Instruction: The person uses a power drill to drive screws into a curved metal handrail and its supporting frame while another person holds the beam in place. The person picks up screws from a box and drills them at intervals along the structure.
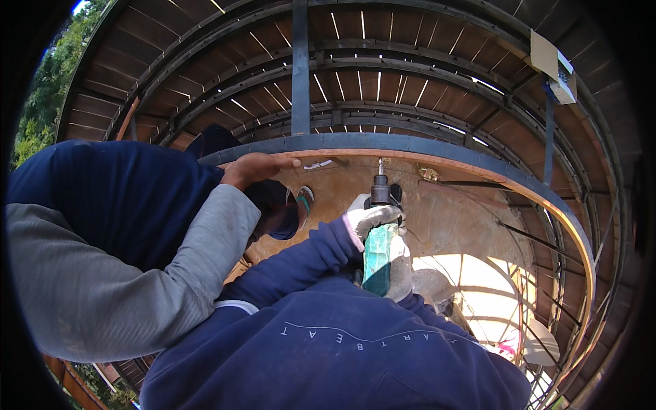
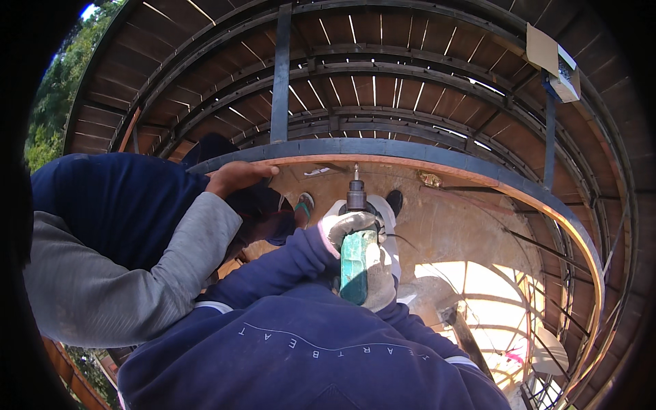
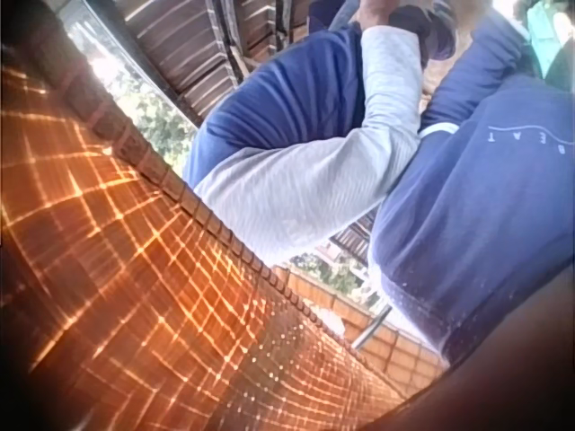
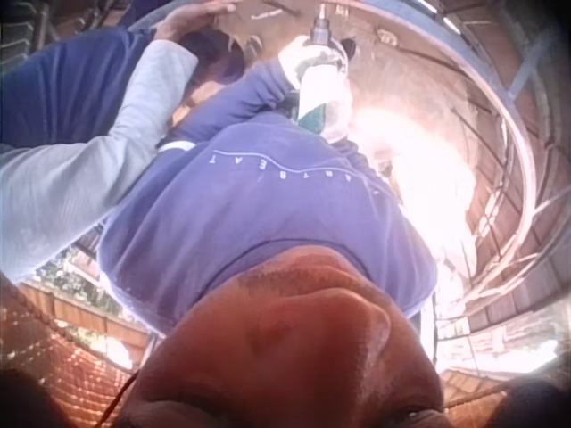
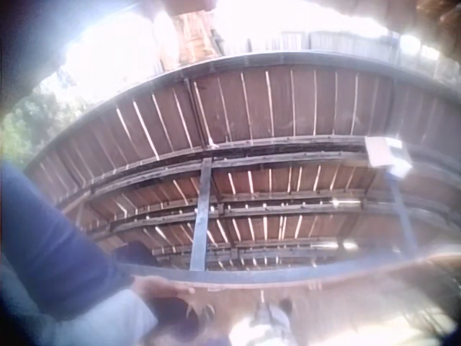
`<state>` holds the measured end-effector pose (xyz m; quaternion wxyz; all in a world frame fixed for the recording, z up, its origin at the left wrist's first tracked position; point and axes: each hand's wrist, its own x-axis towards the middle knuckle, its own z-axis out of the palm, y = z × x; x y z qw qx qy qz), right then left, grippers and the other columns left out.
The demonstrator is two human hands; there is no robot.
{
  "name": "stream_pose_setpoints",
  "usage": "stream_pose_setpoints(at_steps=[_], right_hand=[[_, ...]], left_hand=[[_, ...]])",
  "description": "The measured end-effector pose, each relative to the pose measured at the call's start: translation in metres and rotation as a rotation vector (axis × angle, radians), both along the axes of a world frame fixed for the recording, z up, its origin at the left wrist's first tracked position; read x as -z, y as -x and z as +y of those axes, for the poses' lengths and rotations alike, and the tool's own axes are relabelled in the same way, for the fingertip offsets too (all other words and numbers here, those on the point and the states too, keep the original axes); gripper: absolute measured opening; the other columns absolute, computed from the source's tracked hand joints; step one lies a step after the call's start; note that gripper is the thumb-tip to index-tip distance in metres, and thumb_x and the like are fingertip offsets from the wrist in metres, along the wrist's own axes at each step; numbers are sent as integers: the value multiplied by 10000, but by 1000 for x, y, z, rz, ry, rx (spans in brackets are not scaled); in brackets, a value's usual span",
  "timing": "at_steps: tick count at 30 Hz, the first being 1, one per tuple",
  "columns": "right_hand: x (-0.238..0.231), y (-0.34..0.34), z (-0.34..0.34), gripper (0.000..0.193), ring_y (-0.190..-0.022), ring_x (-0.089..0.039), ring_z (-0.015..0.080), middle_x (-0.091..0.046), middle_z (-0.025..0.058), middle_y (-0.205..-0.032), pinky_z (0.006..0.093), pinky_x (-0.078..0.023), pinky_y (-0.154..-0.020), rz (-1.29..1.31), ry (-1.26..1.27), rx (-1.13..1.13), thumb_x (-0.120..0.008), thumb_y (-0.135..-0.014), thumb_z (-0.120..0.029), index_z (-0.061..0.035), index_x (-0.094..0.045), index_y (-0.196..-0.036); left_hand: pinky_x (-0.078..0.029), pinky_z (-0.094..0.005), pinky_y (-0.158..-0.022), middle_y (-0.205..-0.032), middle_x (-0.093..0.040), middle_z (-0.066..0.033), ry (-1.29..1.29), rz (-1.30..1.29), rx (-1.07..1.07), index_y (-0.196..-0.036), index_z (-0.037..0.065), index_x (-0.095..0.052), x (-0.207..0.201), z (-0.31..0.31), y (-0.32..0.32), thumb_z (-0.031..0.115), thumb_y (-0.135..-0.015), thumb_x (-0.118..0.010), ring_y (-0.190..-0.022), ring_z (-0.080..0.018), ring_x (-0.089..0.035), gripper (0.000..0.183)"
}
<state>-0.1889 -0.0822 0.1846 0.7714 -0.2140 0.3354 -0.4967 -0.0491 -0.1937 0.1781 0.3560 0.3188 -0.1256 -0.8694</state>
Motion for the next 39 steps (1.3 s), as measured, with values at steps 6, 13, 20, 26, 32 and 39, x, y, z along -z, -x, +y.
stream_pose_setpoints(at_steps=[6,13,20,26,32,39], right_hand=[[26,0,-3,523,-993,-653,263,-639,88,-1119,375,-544,-854,473,-41,-17,-729,-856,-284,-66,-554,-1298],[-2,0,-21,529,-992,-643,329,-645,135,-1112,406,-525,-858,613,8,-106,-755,-787,-276,-65,-621,-1253],[1,4,-10,894,-1011,-634,369,-632,182,-1169,457,-530,-873,1384,760,37,-844,-645,-377,26,-477,-1352],[-4,21,-1,855,-1018,-624,378,-632,186,-1171,461,-510,-900,1166,696,-143,-835,-667,-338,29,-464,-1344],[-7,20,-24,733,-1099,-598,308,-631,119,-1208,451,-475,-966,1194,753,-479,-825,-744,-415,-61,-516,-1308],[-72,64,-91,624,-955,-673,312,-681,183,-1109,400,-552,-834,902,698,-834,-799,-766,-260,-18,-580,-1298]], left_hand=[[-614,-366,-765,-916,-705,-158,7,-58,27,-1079,-38,-622,1,-3,-1,177,-920,-711,-816,-251,-724,281],[-621,-394,-785,-940,-693,-148,-101,31,-7,-1046,-40,-634,1,0,0,151,-900,-738,-842,-272,-721,262],[-622,-422,-814,-1006,-692,-170,13,-9,75,-1105,-34,-599,13,-2,-7,163,-921,-697,-928,-306,-725,287],[-607,-353,-806,-985,-704,-143,-30,-104,29,-1104,-32,-620,-13,0,2,217,-913,-716,-896,-252,-726,328],[-527,-291,-676,-846,-695,-55,238,-469,285,-957,24,-698,-4,-19,-12,294,-870,-750,-734,-126,-644,288],[-527,-322,-687,-846,-694,-58,154,-529,173,-963,21,-708,-3,6,-25,255,-849,-745,-745,-151,-648,263]])
